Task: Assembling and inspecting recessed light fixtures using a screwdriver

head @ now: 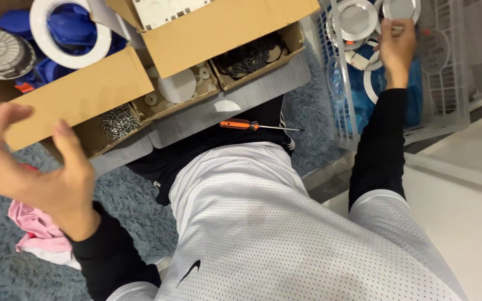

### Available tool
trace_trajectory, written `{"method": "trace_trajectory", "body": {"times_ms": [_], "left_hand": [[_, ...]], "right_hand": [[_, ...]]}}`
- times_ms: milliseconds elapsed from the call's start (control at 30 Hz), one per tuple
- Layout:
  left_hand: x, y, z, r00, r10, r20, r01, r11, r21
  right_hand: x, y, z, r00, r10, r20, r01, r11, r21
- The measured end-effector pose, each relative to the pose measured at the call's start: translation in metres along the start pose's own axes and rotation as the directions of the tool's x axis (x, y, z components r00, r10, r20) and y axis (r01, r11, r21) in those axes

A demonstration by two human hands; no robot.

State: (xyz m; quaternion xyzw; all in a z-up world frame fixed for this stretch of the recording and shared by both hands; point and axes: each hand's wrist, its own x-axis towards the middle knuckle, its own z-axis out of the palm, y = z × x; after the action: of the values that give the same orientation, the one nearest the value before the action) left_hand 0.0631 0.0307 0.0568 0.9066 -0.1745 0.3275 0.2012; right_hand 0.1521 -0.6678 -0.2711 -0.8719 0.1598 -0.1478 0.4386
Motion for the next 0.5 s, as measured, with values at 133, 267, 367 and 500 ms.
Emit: {"method": "trace_trajectory", "body": {"times_ms": [133,267,367,500], "left_hand": [[-0.002,0.025,-0.007,0.998,-0.059,0.033,0.061,0.996,-0.068],[-0.006,0.036,-0.008,0.995,-0.098,0.030,0.100,0.991,-0.084],[-0.008,0.034,-0.007,0.995,-0.096,0.004,0.096,0.992,-0.076],[-0.018,0.026,-0.002,0.997,-0.082,-0.006,0.080,0.981,-0.175]], "right_hand": [[0.023,0.060,0.042,0.989,0.141,-0.040,-0.146,0.980,-0.134],[0.049,0.112,0.069,0.977,0.194,-0.083,-0.200,0.977,-0.072],[0.040,0.083,0.074,0.952,0.252,-0.174,-0.250,0.968,0.037],[0.005,0.013,0.055,0.928,0.371,-0.040,-0.323,0.853,0.411]]}}
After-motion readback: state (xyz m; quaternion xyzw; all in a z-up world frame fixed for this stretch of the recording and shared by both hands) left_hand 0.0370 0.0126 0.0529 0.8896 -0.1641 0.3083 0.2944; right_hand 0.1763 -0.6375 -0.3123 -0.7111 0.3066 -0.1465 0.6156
